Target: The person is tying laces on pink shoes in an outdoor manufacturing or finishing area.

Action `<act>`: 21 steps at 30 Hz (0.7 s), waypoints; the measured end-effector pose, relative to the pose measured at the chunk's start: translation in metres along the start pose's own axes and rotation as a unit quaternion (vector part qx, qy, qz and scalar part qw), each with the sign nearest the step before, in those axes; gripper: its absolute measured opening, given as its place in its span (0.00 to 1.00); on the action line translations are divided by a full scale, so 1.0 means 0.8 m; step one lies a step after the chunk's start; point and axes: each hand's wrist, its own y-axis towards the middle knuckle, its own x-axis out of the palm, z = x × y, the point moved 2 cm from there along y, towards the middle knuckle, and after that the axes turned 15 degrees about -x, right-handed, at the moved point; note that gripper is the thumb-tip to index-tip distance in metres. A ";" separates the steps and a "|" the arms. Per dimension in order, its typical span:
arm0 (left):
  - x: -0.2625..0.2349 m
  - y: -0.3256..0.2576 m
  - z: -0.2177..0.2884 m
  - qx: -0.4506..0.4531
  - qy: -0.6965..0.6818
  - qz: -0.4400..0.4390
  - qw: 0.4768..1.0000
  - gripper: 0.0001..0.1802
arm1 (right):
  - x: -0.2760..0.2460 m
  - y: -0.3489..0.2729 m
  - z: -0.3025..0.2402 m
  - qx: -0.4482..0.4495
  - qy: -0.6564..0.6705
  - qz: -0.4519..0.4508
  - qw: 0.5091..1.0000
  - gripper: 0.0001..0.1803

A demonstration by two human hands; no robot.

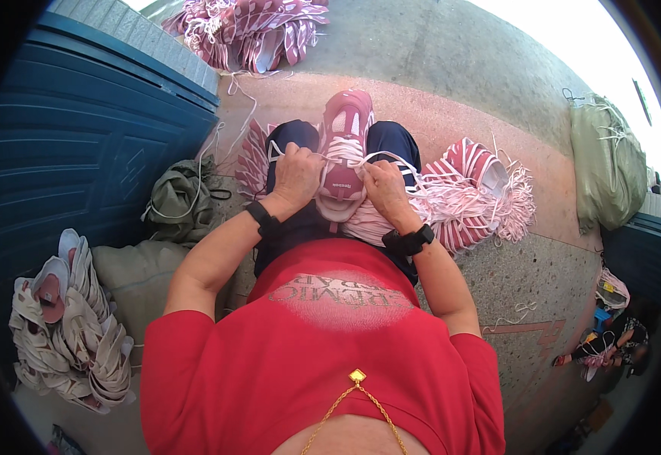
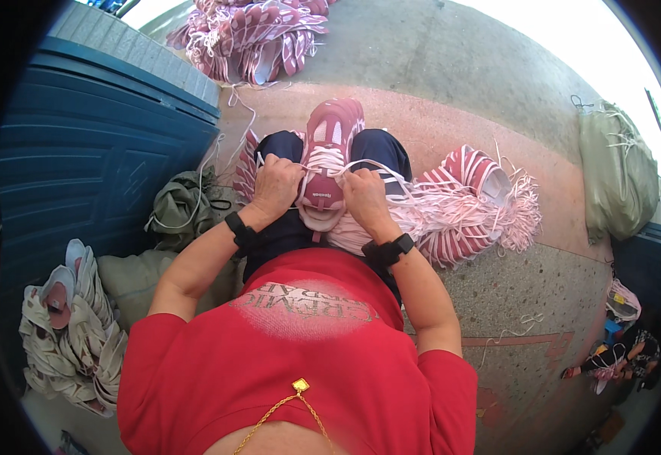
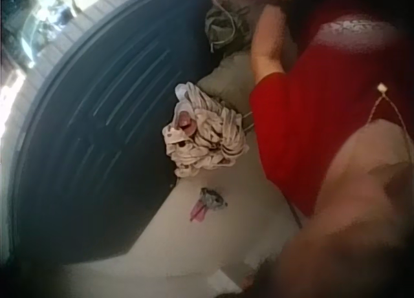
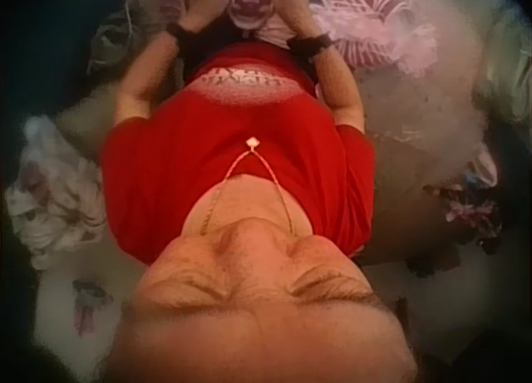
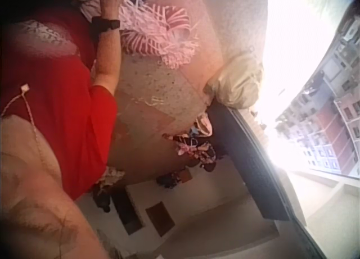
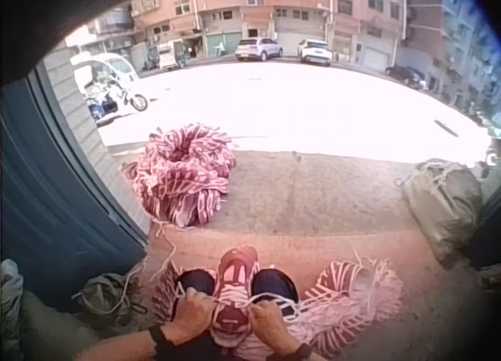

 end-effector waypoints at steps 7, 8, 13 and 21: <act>0.010 -0.018 0.001 -0.011 -0.029 -0.057 0.998 0.11 | 0.002 -0.006 0.010 0.137 0.137 0.023 0.981 0.10; 0.013 -0.014 -0.002 -0.006 -0.040 -0.065 0.997 0.10 | 0.002 -0.007 0.011 0.157 0.158 0.036 0.974 0.10; -0.001 -0.006 0.000 0.014 -0.103 -0.024 0.994 0.08 | 0.000 -0.008 0.011 0.161 0.172 0.064 0.970 0.16; 0.030 0.104 0.071 -0.077 -0.306 -0.303 0.899 0.19 | 0.003 -0.010 0.012 0.120 0.185 0.066 0.973 0.13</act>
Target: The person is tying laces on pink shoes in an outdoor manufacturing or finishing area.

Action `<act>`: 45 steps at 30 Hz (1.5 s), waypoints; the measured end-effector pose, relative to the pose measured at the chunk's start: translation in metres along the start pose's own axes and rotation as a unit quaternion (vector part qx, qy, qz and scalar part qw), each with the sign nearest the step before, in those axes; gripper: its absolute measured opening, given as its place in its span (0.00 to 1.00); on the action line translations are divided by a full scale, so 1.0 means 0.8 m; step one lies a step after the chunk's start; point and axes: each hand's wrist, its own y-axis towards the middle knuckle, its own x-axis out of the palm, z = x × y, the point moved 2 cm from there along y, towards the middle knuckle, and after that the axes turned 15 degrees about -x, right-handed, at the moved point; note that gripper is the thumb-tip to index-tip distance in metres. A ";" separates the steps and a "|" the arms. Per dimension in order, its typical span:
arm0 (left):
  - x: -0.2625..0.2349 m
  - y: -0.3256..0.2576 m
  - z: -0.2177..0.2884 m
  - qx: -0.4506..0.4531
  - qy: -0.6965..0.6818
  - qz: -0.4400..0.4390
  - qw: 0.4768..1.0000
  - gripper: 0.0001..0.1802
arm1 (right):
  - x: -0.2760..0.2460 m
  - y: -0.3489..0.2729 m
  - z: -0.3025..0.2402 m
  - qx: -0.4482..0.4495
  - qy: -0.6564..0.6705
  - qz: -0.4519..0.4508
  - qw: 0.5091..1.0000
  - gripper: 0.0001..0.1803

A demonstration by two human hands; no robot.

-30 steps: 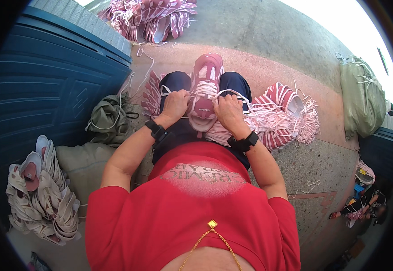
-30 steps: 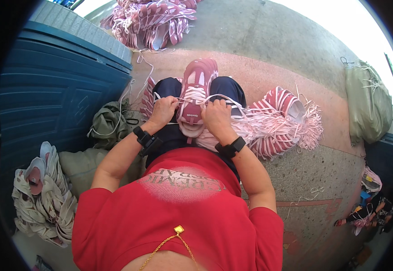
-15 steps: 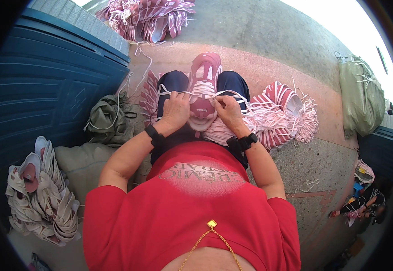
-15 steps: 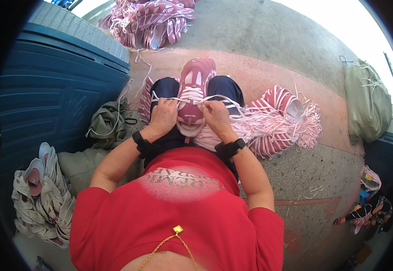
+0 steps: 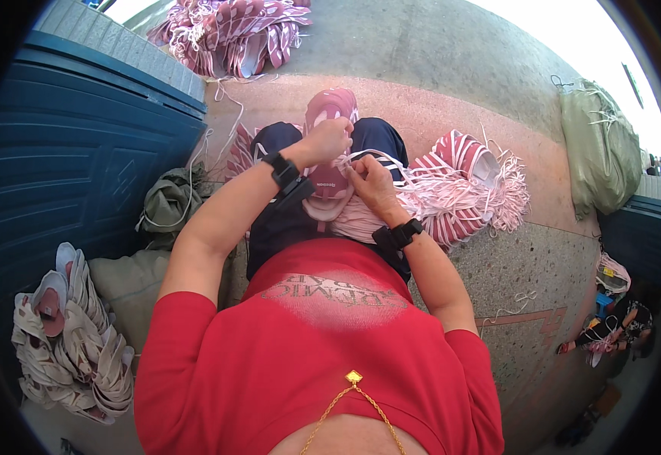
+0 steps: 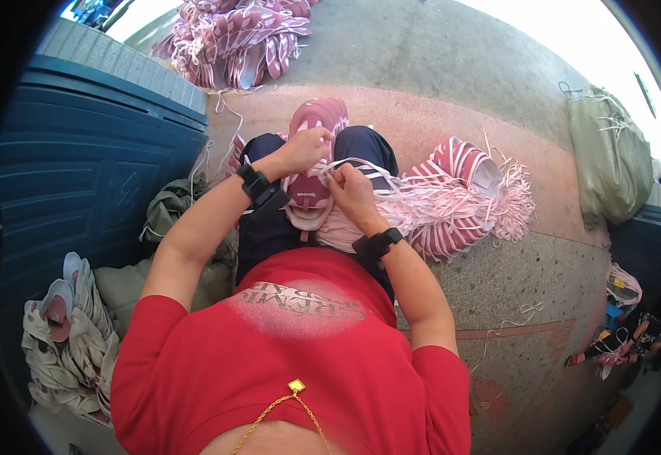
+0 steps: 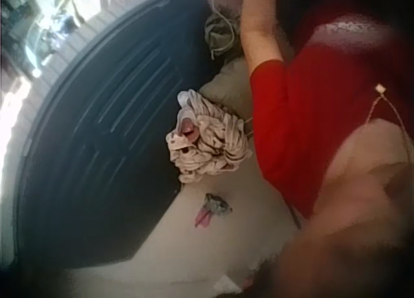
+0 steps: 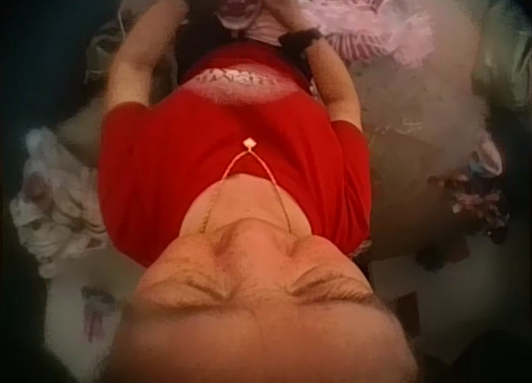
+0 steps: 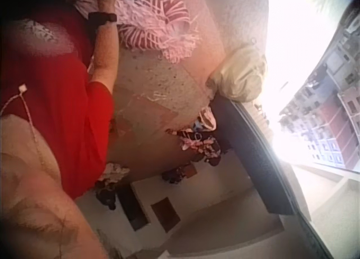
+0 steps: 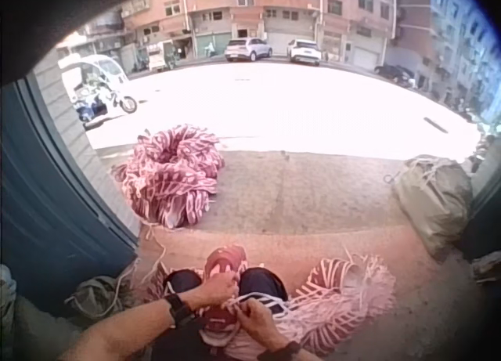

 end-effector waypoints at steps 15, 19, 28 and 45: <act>-0.035 0.020 -0.005 -0.206 -0.314 -0.164 0.912 0.26 | -0.005 0.045 -0.070 -0.310 -0.342 -0.145 0.875 0.09; -0.012 0.024 -0.003 -0.229 -0.247 -0.190 0.922 0.24 | -0.103 0.102 -0.195 -0.244 -0.047 0.051 0.967 0.10; -0.043 -0.034 -0.043 0.048 0.214 0.051 0.974 0.22 | -0.286 0.124 -0.234 -0.155 0.241 0.312 0.906 0.20; -0.084 -0.041 -0.081 -0.176 -0.152 -0.147 0.962 0.27 | 0.073 0.036 -0.059 -0.040 -0.259 -0.168 0.950 0.11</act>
